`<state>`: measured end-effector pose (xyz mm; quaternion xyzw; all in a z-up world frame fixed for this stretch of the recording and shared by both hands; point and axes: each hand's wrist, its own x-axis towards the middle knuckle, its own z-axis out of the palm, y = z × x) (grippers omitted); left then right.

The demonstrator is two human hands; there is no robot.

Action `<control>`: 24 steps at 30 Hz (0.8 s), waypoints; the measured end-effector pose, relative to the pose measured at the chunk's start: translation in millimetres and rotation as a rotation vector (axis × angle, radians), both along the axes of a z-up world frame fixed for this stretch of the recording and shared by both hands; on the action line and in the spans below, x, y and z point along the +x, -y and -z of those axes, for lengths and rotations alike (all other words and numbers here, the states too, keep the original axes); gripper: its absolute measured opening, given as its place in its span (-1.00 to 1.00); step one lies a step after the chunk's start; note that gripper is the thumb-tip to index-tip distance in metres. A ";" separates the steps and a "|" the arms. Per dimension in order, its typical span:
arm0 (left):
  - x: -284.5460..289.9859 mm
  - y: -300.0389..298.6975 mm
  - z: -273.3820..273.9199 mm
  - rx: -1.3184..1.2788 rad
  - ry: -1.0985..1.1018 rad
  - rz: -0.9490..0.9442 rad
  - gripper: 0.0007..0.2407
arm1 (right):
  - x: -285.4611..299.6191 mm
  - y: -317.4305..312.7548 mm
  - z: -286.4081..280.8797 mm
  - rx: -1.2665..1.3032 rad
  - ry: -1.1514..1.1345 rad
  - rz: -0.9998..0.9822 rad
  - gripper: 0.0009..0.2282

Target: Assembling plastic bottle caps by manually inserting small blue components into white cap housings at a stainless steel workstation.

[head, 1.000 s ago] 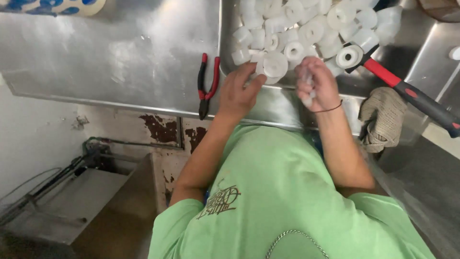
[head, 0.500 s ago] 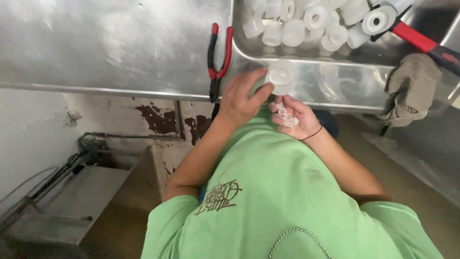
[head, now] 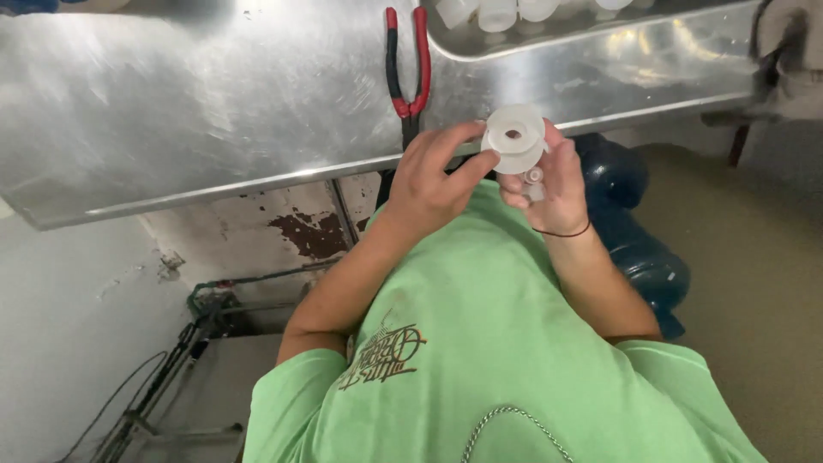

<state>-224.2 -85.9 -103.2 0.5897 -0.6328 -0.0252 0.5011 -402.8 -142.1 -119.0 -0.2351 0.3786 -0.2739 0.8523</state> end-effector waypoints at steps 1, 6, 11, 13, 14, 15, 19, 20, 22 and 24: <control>0.6 -3.4 2.3 0.031 -0.003 0.033 -0.89 | 4.8 -9.8 0.8 -0.097 -0.009 0.013 -0.51; -6.0 -23.3 8.3 0.178 -0.864 0.184 -0.66 | 29.1 -20.9 1.7 -0.239 -0.087 0.149 -0.59; -52.8 -14.2 51.8 0.332 -1.661 0.101 -0.57 | 77.6 -26.6 -1.4 -0.552 -0.246 0.401 -0.55; -63.6 -2.4 62.7 0.464 -2.157 -0.099 -0.61 | 85.4 -23.8 -5.4 -0.750 -0.293 0.375 -0.50; -56.0 4.3 44.0 0.451 -2.155 -0.108 -0.61 | 89.0 -24.0 -8.8 -0.750 -0.284 0.365 -0.50; -49.0 11.7 25.4 0.337 -2.149 0.031 -0.64 | 92.1 -23.4 -12.2 -0.887 -0.319 0.350 -0.46; -45.1 6.0 67.5 0.028 -2.219 0.597 -0.60 | 103.8 -20.9 -22.9 -1.300 -0.446 0.353 -0.34; -39.1 7.3 67.0 0.033 -2.230 0.603 -0.60 | 103.8 -22.1 -25.4 -1.301 -0.459 0.353 -0.34; -27.5 10.8 67.7 0.111 -2.286 0.634 -0.62 | 103.4 -23.9 -29.0 -1.315 -0.611 0.259 -0.27; -21.7 19.5 79.2 0.216 -2.301 0.335 -0.72 | 92.2 -24.0 -25.2 -1.243 -0.521 0.299 -0.39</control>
